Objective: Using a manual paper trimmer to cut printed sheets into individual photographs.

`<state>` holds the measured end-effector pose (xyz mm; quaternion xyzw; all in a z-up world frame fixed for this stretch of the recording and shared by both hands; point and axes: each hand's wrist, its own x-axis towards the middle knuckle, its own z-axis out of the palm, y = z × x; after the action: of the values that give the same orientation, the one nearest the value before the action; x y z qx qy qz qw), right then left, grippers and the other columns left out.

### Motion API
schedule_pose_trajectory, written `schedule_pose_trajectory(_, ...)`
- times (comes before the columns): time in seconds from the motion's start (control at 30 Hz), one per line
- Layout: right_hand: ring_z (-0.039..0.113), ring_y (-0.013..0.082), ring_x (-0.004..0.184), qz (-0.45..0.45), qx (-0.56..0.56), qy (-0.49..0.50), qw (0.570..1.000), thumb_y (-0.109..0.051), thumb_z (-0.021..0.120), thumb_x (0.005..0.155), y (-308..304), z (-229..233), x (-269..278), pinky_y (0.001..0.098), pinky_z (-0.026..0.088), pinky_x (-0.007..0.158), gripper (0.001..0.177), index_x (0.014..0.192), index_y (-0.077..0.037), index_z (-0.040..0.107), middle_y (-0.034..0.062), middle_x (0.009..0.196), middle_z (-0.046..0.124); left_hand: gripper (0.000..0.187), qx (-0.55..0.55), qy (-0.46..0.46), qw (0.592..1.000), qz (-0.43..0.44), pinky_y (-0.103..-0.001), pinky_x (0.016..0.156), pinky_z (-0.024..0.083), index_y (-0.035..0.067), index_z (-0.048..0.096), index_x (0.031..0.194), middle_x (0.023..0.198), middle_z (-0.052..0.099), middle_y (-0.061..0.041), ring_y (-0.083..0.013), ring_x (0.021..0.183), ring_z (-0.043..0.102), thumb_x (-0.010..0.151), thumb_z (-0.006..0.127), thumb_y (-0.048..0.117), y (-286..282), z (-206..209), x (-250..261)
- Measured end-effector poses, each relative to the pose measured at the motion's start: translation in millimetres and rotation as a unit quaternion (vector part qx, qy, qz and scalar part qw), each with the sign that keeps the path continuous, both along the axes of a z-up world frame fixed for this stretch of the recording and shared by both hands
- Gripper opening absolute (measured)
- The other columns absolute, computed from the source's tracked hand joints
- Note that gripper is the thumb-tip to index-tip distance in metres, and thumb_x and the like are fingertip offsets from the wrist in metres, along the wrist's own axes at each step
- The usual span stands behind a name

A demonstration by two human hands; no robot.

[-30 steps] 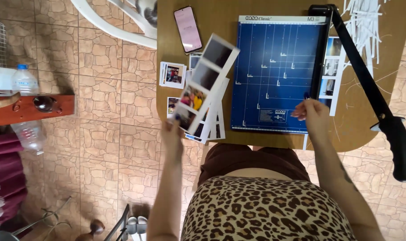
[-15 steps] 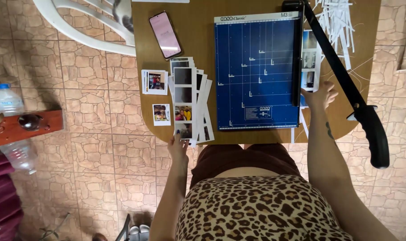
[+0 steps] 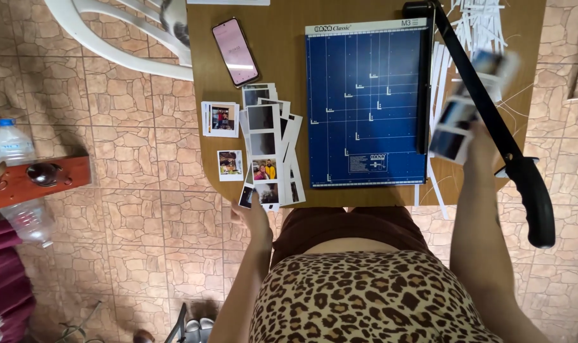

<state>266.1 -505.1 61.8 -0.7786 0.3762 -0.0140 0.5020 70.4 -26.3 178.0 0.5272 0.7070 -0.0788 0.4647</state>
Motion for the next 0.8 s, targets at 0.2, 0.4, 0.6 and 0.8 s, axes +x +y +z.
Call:
schedule_pose_trajectory(0.2,0.067,0.0086,0.091,-0.080,0.483,-0.138,0.861,0.005,0.075,0.087,89.8,107.4,-67.0,0.0207,0.057,0.074,0.052,0.127,-0.024,0.058,-0.0044,0.114,0.069,0.056,-0.094,-0.183,0.914,-0.349,-0.041,0.101,0.052,0.020,0.057,0.140,0.149,0.055,-0.007,-0.0248,0.124,0.059,0.091,0.060,0.046,-21.2,-0.2,19.2)
schedule_pose_trajectory(0.4,0.076,0.0327,0.086,0.050,0.444,-0.027,0.894,0.009,0.066,0.090,209.2,138.3,-124.4,0.0601,0.063,0.088,0.027,0.115,-0.002,0.062,0.0130,0.097,0.075,0.048,-0.200,-0.398,0.846,-0.292,-0.032,0.081,0.064,-0.001,0.064,0.136,0.109,0.075,-0.015,-0.0192,0.092,0.071,0.094,0.077,0.020,-52.9,32.4,43.2)
schedule_pose_trajectory(0.6,0.076,0.0431,0.085,0.112,0.514,-0.101,0.844,0.000,0.064,0.097,232.7,155.4,-130.8,0.0710,0.059,0.089,0.013,0.089,-0.003,0.055,0.0159,0.063,0.065,0.012,-0.075,-0.406,0.875,-0.254,-0.024,0.057,0.061,0.008,0.080,0.103,0.077,0.076,-0.006,-0.0104,0.062,0.068,0.095,0.074,0.014,-15.2,74.3,42.7)
schedule_pose_trajectory(0.8,0.075,0.0410,0.100,0.279,0.457,-0.140,0.833,0.010,0.075,0.079,255.3,217.1,-109.9,0.0542,0.065,0.089,0.036,0.109,0.005,0.055,0.0265,0.099,0.072,0.011,-0.025,-0.467,0.854,-0.229,-0.026,0.064,0.062,0.004,0.081,0.101,0.071,0.073,-0.007,-0.0082,0.067,0.065,0.094,0.075,0.011,-9.1,135.4,47.6)
